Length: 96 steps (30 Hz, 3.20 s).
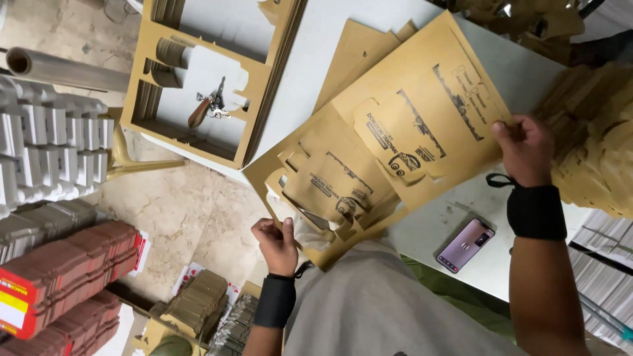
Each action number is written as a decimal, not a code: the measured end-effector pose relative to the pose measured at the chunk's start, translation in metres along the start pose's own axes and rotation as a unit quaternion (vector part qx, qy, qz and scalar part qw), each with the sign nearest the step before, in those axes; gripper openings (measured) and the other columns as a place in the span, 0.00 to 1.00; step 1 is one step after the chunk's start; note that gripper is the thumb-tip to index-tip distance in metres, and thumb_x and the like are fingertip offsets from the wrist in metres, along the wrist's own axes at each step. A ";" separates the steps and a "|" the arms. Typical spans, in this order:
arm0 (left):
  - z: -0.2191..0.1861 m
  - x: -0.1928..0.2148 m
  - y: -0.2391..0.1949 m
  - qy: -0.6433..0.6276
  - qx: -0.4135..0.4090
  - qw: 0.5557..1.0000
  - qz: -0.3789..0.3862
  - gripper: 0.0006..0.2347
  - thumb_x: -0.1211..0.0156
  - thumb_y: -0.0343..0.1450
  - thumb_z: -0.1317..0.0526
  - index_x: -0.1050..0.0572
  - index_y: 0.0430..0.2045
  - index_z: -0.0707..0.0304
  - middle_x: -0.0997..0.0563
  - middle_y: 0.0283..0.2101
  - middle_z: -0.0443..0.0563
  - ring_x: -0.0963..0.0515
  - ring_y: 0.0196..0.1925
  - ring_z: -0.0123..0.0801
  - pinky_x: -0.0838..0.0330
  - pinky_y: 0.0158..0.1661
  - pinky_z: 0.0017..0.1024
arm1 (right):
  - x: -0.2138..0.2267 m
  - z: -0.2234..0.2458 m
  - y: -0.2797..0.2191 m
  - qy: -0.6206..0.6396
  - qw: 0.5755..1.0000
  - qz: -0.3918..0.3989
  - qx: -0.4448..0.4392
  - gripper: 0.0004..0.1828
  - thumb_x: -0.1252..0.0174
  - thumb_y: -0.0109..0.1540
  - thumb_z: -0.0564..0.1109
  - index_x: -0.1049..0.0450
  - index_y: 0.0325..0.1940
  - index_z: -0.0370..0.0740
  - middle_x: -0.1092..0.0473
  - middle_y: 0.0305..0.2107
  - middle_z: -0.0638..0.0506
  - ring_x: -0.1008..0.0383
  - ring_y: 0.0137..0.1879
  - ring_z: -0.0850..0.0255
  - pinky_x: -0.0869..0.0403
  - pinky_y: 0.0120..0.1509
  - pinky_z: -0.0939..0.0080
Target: Manually removing waste material from pre-cut cardboard sheets to extract the final shapes.
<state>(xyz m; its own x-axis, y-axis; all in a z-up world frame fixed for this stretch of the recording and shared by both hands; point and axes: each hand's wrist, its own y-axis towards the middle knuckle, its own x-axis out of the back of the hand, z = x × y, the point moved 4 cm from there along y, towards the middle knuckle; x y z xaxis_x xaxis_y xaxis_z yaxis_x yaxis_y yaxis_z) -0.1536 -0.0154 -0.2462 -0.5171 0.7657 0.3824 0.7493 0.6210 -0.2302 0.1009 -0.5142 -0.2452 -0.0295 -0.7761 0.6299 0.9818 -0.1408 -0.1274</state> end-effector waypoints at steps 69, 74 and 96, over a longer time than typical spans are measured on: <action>0.049 -0.021 0.008 0.211 0.123 0.966 0.089 0.06 0.52 0.77 0.60 0.33 0.40 0.63 0.17 0.20 0.51 0.15 0.22 0.38 0.19 0.29 0.35 | -0.130 -0.017 0.051 -0.202 0.966 0.131 -0.097 0.30 0.45 0.68 0.69 0.29 0.62 0.45 0.27 0.51 0.39 0.29 0.61 0.37 0.31 0.63 0.38; -0.009 -0.020 0.004 0.245 0.013 0.962 0.123 0.04 0.51 0.76 0.62 0.33 0.41 0.58 0.18 0.18 0.49 0.15 0.22 0.40 0.19 0.28 0.36 | -0.090 -0.024 0.011 -0.189 0.977 0.063 -0.076 0.26 0.41 0.68 0.68 0.27 0.56 0.46 0.26 0.46 0.41 0.26 0.57 0.36 0.29 0.60 0.34; -0.313 -0.131 0.134 0.428 -0.690 0.448 0.374 0.08 0.44 0.70 0.57 0.28 0.35 0.61 0.19 0.18 0.55 0.15 0.21 0.50 0.19 0.26 0.45 | -0.163 0.039 -0.334 0.286 0.795 -0.220 -0.488 0.29 0.46 0.67 0.60 0.33 0.67 0.40 0.32 0.60 0.35 0.35 0.67 0.39 0.38 0.73 0.42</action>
<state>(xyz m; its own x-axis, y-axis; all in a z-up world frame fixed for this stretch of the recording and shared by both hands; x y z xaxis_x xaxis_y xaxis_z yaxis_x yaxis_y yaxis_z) 0.1442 -0.0850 -0.0471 -0.0019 -0.0385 0.9993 0.4288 -0.9027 -0.0340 -0.2151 -0.3168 -0.2756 -0.6837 -0.6334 0.3623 0.2489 -0.6692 -0.7002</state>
